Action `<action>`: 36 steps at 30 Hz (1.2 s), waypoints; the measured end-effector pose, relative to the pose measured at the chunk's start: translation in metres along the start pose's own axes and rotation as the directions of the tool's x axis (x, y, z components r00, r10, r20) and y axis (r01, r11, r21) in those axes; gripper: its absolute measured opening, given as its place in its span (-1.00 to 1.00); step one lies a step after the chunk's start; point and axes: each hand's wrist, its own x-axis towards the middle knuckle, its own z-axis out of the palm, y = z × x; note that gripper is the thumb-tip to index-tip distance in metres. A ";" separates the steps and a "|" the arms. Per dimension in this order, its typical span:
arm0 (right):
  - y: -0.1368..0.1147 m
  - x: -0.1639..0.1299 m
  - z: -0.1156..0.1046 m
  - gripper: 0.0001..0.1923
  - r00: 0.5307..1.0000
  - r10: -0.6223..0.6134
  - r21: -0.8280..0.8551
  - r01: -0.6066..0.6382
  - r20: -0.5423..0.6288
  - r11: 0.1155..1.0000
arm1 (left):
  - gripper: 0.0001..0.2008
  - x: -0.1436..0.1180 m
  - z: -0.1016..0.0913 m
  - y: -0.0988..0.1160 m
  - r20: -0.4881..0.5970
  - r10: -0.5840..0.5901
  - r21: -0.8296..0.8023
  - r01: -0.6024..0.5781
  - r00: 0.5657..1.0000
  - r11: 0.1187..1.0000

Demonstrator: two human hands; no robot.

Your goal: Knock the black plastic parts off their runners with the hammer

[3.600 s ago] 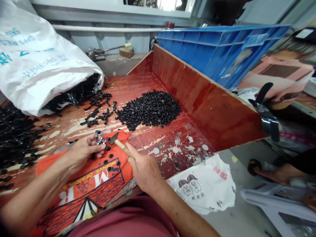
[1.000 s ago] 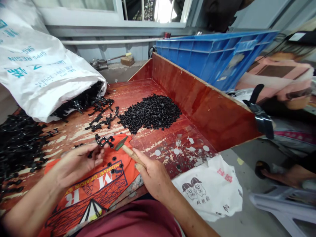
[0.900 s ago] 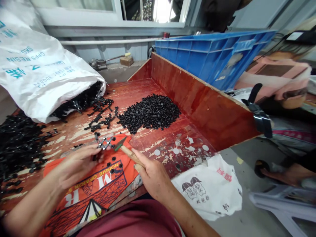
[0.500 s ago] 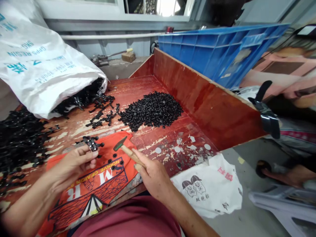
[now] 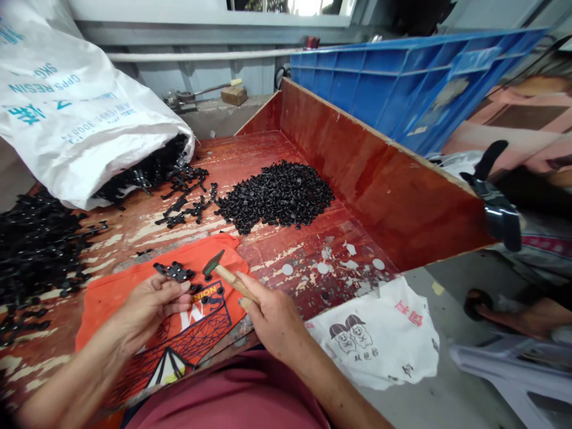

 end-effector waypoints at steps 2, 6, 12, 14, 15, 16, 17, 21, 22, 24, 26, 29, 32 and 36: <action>-0.001 0.000 -0.001 -0.45 1.000 -0.003 0.005 0.003 0.009 1.000 | -0.76 0.000 0.002 -0.001 -0.018 0.014 -0.004 -0.014 1.000 1.000; -0.003 0.001 -0.003 -0.45 0.999 -0.015 -0.015 0.015 0.028 1.000 | -0.75 -0.003 0.010 0.003 -0.098 0.004 -0.023 -0.006 0.995 1.000; -0.009 0.001 -0.004 -0.48 0.999 -0.015 -0.093 0.019 0.044 0.995 | -0.78 -0.007 0.015 0.004 -0.105 0.009 -0.027 -0.012 0.994 1.000; -0.010 0.001 -0.004 -0.49 0.999 -0.029 -0.089 0.033 0.042 0.995 | -0.78 -0.007 0.014 0.003 -0.108 0.004 -0.035 -0.008 0.994 0.999; -0.009 0.001 -0.004 -0.48 0.999 -0.035 -0.090 0.038 0.041 0.995 | -0.78 -0.007 0.013 0.003 -0.110 0.001 -0.039 -0.005 0.994 0.999; -0.009 0.001 -0.004 -0.48 0.998 -0.038 -0.093 0.042 0.041 0.995 | -0.78 -0.007 0.013 0.003 -0.108 -0.003 -0.044 -0.002 0.994 0.999; -0.009 0.001 -0.004 -0.47 0.998 -0.039 -0.097 0.043 0.042 0.994 | -0.78 -0.007 0.012 0.004 -0.103 -0.009 -0.048 0.004 0.995 0.999; -0.011 0.001 -0.006 -0.47 0.998 -0.025 -0.084 0.029 0.051 0.996 | -0.73 -0.006 0.009 0.004 -0.064 -0.016 -0.058 0.013 0.998 0.998; -0.012 0.001 -0.007 -0.47 0.998 -0.024 -0.075 0.028 0.055 0.997 | -0.72 -0.006 0.009 0.004 -0.059 -0.015 -0.054 0.011 0.998 0.998; -0.015 0.001 -0.009 -0.46 0.998 -0.031 -0.056 0.034 0.062 0.998 | -0.72 -0.007 0.010 0.003 -0.062 -0.002 -0.040 -0.001 0.998 0.999; -0.016 0.001 -0.010 -0.45 0.997 -0.048 -0.044 0.050 0.063 0.998 | -0.73 -0.007 0.013 0.003 -0.076 0.011 -0.028 -0.014 0.997 1.000; -0.015 0.000 -0.009 -0.45 0.996 -0.060 -0.056 0.063 0.061 0.996 | -0.75 -0.008 0.017 0.003 -0.118 0.035 -0.020 -0.038 0.992 0.999; -0.012 0.000 -0.007 -0.47 0.997 -0.049 -0.123 0.057 0.061 0.991 | -0.73 -0.010 0.021 0.003 -0.146 0.062 -0.018 -0.065 0.987 0.998; -0.013 -0.003 -0.005 -0.47 0.991 -0.126 -0.216 0.132 0.039 0.968 | -0.72 -0.011 0.021 0.000 -0.131 0.072 -0.018 -0.075 0.989 0.997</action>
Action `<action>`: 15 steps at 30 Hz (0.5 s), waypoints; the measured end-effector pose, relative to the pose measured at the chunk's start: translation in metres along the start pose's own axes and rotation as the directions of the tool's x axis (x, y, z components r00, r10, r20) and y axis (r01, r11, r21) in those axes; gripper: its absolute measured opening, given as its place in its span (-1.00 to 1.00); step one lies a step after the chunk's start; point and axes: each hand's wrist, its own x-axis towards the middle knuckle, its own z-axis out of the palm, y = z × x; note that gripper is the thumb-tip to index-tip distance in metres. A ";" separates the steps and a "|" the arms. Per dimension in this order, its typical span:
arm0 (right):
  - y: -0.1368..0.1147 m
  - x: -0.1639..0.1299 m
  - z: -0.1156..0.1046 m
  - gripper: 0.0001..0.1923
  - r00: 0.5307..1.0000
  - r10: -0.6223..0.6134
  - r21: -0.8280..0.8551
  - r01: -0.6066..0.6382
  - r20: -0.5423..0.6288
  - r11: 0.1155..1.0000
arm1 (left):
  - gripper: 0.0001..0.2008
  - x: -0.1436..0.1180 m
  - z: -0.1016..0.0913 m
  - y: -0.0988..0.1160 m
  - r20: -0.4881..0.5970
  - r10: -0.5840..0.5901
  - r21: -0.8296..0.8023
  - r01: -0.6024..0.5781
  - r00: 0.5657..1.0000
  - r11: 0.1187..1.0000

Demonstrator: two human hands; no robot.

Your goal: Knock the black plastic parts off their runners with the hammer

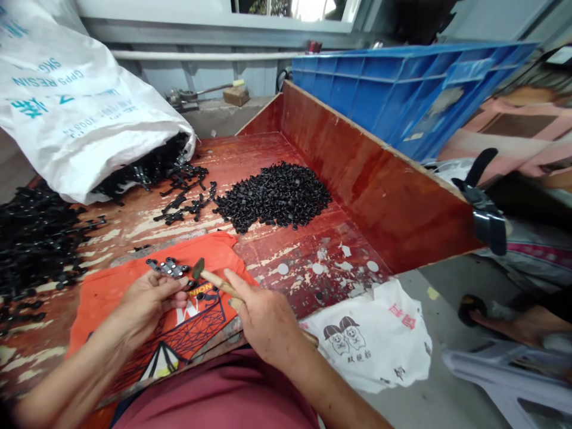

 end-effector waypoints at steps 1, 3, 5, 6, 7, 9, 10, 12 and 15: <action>-0.002 -0.001 0.000 -0.46 0.999 -0.032 -0.012 0.032 -0.007 0.999 | -0.73 0.000 0.000 0.000 0.004 0.002 -0.003 -0.002 1.000 1.000; -0.005 -0.003 0.001 -0.45 0.997 -0.076 -0.043 0.076 0.003 0.996 | -0.74 0.001 -0.002 -0.001 0.023 0.002 -0.011 -0.002 1.000 1.000; -0.008 -0.004 0.003 -0.46 0.997 -0.072 -0.091 0.074 0.032 0.993 | -0.74 0.002 -0.003 0.000 0.050 -0.012 -0.018 0.013 0.999 1.000; -0.008 -0.005 0.004 -0.46 0.997 -0.060 -0.118 0.065 0.039 0.991 | -0.72 0.003 -0.004 0.000 0.060 -0.024 -0.021 0.025 0.998 0.999; -0.008 -0.005 0.005 -0.46 0.998 -0.049 -0.138 0.054 0.039 0.989 | -0.71 0.004 -0.005 0.001 0.068 -0.037 -0.023 0.039 0.997 0.999; -0.007 -0.005 0.007 -0.47 0.999 -0.039 -0.152 0.044 0.033 0.987 | -0.70 0.006 -0.008 0.002 0.092 -0.068 -0.020 0.070 0.993 0.997; -0.007 -0.004 0.008 -0.48 0.999 -0.040 -0.149 0.044 0.031 0.988 | -0.72 0.007 -0.010 0.003 0.106 -0.082 -0.015 0.084 0.991 0.996; -0.005 -0.003 0.008 -0.47 0.998 -0.047 -0.127 0.051 0.040 0.991 | -0.75 0.007 -0.012 0.005 0.144 -0.105 -0.010 0.107 0.984 0.994; -0.003 -0.002 0.007 -0.45 0.997 -0.054 -0.078 0.059 0.055 0.995 | -0.79 0.006 -0.014 0.005 0.186 -0.115 -0.001 0.117 0.976 0.993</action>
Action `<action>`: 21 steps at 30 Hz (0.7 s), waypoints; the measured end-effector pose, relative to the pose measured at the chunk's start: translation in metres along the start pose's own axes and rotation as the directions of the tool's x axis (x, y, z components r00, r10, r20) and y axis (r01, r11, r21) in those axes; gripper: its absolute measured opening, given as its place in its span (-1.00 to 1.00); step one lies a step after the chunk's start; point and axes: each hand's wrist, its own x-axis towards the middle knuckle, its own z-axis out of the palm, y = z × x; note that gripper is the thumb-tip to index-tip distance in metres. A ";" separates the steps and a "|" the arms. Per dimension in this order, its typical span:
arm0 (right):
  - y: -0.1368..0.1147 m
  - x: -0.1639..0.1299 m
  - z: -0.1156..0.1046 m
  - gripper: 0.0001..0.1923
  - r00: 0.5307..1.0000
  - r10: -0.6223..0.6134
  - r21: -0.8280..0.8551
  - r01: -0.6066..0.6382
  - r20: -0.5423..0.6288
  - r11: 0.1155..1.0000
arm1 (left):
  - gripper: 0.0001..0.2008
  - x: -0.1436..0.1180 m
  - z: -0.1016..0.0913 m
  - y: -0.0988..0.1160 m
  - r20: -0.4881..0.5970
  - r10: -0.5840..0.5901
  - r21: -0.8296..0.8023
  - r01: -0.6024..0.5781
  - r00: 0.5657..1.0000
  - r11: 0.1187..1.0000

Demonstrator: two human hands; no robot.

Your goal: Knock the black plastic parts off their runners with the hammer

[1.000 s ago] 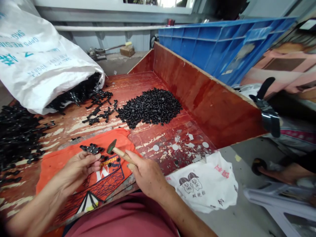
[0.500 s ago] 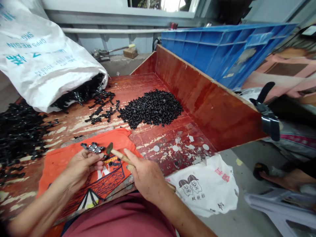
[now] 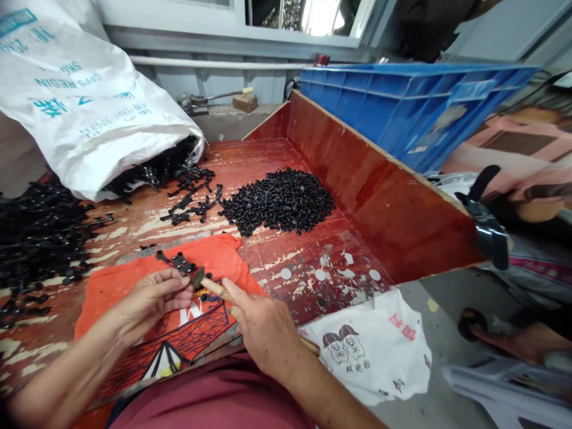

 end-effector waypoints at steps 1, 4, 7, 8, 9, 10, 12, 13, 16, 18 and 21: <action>0.000 0.000 -0.001 -0.44 1.000 0.004 0.014 -0.004 0.001 1.000 | -0.79 0.000 0.000 -0.001 0.006 0.000 0.011 -0.001 1.000 1.000; 0.001 0.001 -0.005 -0.43 1.000 0.026 0.038 -0.026 0.004 0.999 | -0.77 0.000 0.002 -0.005 0.004 0.028 0.050 -0.028 1.000 0.998; -0.001 0.000 -0.011 -0.44 0.999 0.036 0.070 -0.033 -0.040 0.997 | -0.74 0.003 0.003 -0.012 -0.002 0.080 0.066 -0.079 0.997 0.995; -0.001 0.000 -0.013 -0.45 0.997 0.029 0.075 -0.024 -0.069 0.997 | -0.73 0.004 0.003 -0.013 -0.008 0.092 0.070 -0.091 0.996 0.993; -0.002 0.000 -0.014 -0.45 0.995 0.017 0.072 -0.010 -0.098 0.997 | -0.72 0.004 0.003 -0.015 -0.014 0.099 0.072 -0.098 0.995 0.993; -0.002 0.000 -0.014 -0.44 0.994 0.000 0.053 0.006 -0.113 0.999 | -0.72 0.005 0.003 -0.015 -0.019 0.101 0.074 -0.100 0.995 0.992; -0.002 0.000 -0.012 -0.44 0.996 -0.022 -0.041 0.018 -0.092 0.999 | -0.71 0.006 0.003 -0.016 -0.021 0.092 0.077 -0.091 0.995 0.993; -0.001 0.001 -0.011 -0.44 0.998 -0.021 -0.099 0.015 -0.063 0.995 | -0.71 0.006 0.004 -0.015 -0.019 0.086 0.078 -0.084 0.996 0.993; 0.001 0.000 -0.008 -0.44 1.000 -0.016 -0.189 0.012 -0.022 0.982 | -0.71 0.005 0.004 -0.013 -0.012 0.070 0.071 -0.069 0.997 0.995; 0.001 -0.001 -0.008 -0.44 0.996 -0.035 -0.146 0.023 -0.080 0.989 | -0.71 0.004 0.004 -0.011 -0.009 0.058 0.065 -0.057 0.998 0.996; -0.002 -0.001 -0.008 -0.45 0.991 -0.067 -0.143 0.050 -0.120 0.988 | -0.73 0.003 0.002 -0.011 -0.013 0.031 0.063 -0.030 0.999 0.998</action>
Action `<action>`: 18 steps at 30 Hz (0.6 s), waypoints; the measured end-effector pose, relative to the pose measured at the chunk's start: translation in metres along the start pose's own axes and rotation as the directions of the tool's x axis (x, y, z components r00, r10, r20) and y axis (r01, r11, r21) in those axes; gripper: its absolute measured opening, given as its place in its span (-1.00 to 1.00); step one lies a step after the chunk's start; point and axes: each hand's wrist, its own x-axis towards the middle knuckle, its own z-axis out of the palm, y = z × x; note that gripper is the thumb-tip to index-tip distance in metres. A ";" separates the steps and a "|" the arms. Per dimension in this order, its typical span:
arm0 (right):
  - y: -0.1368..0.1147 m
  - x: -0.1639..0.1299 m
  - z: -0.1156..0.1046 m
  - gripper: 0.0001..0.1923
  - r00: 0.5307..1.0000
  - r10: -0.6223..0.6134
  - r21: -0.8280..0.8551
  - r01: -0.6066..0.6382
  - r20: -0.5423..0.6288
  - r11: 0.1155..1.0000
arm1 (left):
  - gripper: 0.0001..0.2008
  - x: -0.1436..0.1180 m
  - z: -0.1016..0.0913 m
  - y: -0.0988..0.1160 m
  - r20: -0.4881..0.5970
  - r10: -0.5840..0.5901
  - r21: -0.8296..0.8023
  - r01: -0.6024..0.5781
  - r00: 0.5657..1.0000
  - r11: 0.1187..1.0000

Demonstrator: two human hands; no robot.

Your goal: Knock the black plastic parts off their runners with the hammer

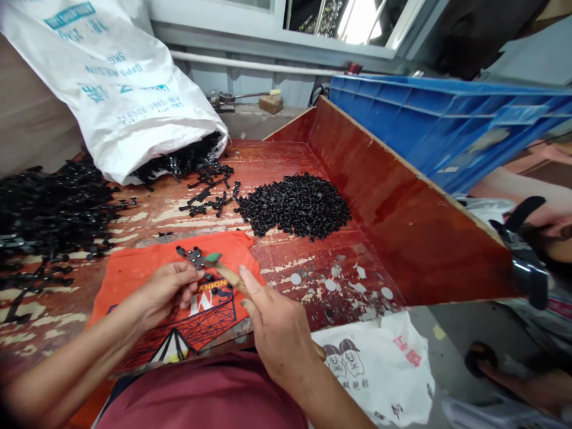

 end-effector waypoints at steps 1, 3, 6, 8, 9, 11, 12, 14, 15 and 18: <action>-0.001 0.000 0.000 -0.45 1.000 -0.007 -0.037 0.008 0.022 0.999 | -0.73 0.000 -0.001 0.000 -0.003 -0.006 0.000 0.006 1.000 1.000; -0.004 0.002 -0.001 -0.45 0.998 -0.020 -0.105 0.027 0.067 0.994 | -0.74 -0.001 -0.001 -0.001 -0.007 -0.010 0.003 0.010 1.000 1.000; -0.008 0.003 -0.004 -0.45 0.999 -0.040 -0.114 0.040 0.008 0.993 | -0.73 0.000 -0.002 -0.003 0.000 -0.011 0.008 0.011 1.000 1.000; -0.009 0.004 -0.006 -0.44 0.999 -0.043 -0.130 0.042 -0.005 0.991 | -0.73 0.000 -0.002 -0.003 0.008 -0.016 0.009 0.015 1.000 1.000; -0.010 0.004 -0.007 -0.44 0.999 -0.035 -0.154 0.037 0.019 0.987 | -0.73 0.001 -0.002 -0.003 0.010 -0.016 0.006 0.016 1.000 1.000; -0.011 0.005 -0.009 -0.44 0.996 -0.017 -0.201 0.034 0.082 0.979 | -0.73 0.001 -0.001 -0.003 0.010 -0.020 0.002 0.020 1.000 1.000; -0.011 0.006 -0.010 -0.45 0.996 -0.018 -0.209 0.036 0.084 0.977 | -0.73 0.001 -0.001 -0.002 0.010 -0.023 0.001 0.023 1.000 1.000; -0.012 0.006 -0.011 -0.45 0.999 -0.029 -0.188 0.034 0.029 0.982 | -0.72 0.001 -0.001 -0.002 0.010 -0.031 0.001 0.031 0.999 1.000; -0.012 0.007 -0.011 -0.45 1.000 -0.031 -0.175 0.031 0.000 0.984 | -0.72 0.001 -0.001 -0.001 0.011 -0.033 0.001 0.033 0.999 0.999; -0.013 0.007 -0.007 -0.45 0.999 -0.002 -0.194 0.012 0.047 0.981 | -0.73 0.001 -0.001 -0.001 0.012 -0.032 -0.003 0.032 0.999 0.999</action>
